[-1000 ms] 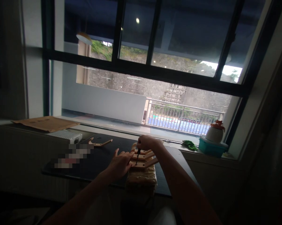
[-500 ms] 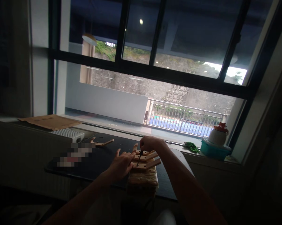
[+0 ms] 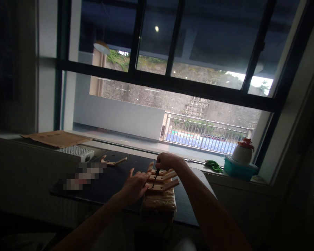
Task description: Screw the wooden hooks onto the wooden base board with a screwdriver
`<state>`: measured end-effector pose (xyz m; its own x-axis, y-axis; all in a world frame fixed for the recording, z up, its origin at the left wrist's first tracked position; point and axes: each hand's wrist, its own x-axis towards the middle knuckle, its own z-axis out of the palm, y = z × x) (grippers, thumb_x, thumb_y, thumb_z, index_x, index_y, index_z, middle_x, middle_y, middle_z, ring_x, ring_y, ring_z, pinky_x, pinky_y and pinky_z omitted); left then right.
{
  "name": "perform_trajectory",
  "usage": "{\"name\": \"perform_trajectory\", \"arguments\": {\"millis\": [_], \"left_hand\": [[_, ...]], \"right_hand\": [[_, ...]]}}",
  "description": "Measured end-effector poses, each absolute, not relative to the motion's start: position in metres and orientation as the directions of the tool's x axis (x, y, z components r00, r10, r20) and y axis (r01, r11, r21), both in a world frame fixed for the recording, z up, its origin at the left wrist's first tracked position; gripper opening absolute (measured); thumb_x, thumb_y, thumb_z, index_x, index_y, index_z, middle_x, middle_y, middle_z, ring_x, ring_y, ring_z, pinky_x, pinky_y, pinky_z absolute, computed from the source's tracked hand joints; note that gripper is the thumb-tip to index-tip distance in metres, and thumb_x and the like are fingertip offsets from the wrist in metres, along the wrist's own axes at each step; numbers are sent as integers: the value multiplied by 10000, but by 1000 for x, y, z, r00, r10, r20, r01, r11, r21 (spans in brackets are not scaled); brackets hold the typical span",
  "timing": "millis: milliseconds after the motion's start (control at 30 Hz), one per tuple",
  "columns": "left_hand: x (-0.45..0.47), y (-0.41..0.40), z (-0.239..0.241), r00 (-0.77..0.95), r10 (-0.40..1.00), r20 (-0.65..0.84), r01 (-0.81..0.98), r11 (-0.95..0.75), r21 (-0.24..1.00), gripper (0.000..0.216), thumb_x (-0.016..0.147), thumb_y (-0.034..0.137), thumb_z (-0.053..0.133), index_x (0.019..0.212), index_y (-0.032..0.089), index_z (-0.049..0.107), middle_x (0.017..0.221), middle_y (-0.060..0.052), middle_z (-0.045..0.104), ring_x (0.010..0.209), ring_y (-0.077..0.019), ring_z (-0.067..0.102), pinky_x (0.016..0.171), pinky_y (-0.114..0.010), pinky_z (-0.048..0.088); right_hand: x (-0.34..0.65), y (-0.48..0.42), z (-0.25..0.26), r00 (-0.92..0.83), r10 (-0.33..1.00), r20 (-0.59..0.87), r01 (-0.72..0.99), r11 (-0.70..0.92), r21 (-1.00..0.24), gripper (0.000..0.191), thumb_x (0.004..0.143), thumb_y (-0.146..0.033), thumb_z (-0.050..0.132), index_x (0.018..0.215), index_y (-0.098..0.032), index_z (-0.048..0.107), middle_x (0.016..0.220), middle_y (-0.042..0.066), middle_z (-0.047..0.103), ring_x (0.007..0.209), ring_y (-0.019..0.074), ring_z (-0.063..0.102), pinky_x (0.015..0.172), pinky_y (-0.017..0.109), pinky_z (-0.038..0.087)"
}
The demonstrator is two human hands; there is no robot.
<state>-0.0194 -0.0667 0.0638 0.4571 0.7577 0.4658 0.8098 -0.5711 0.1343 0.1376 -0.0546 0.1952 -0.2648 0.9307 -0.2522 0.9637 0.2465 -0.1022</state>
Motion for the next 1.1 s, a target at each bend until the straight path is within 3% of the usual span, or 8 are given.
{"name": "perform_trajectory", "arguments": {"millis": [467, 867, 1100], "left_hand": [[-20, -69, 67, 461, 770, 441, 811, -567, 143, 432, 800, 177, 472, 1232, 195, 457, 1067, -87, 646, 1027, -263, 554, 1045, -554, 175], [-19, -69, 67, 458, 774, 438, 818, -560, 134, 404, 811, 192, 468, 1214, 203, 475, 1046, -79, 654, 1027, -265, 556, 1035, -550, 189], [-19, -69, 67, 461, 770, 441, 816, -563, 130, 390, 808, 190, 469, 1197, 199, 491, 1043, -82, 656, 1022, -272, 555, 1037, -549, 182]], "right_hand": [[131, -52, 186, -242, 950, -198, 968, 249, 10, 284, 896, -330, 511, 1126, -169, 554, 1129, 70, 570, 932, 190, 580, 787, 387, 496], [133, -53, 203, -288, 920, -265, 958, 278, -75, 292, 893, -322, 519, 1132, -156, 545, 1091, 69, 583, 887, 176, 594, 748, 370, 510], [133, -52, 192, -280, 942, -183, 959, 283, -11, 292, 893, -329, 517, 1130, -163, 550, 1125, 72, 571, 934, 193, 580, 788, 393, 495]]}}
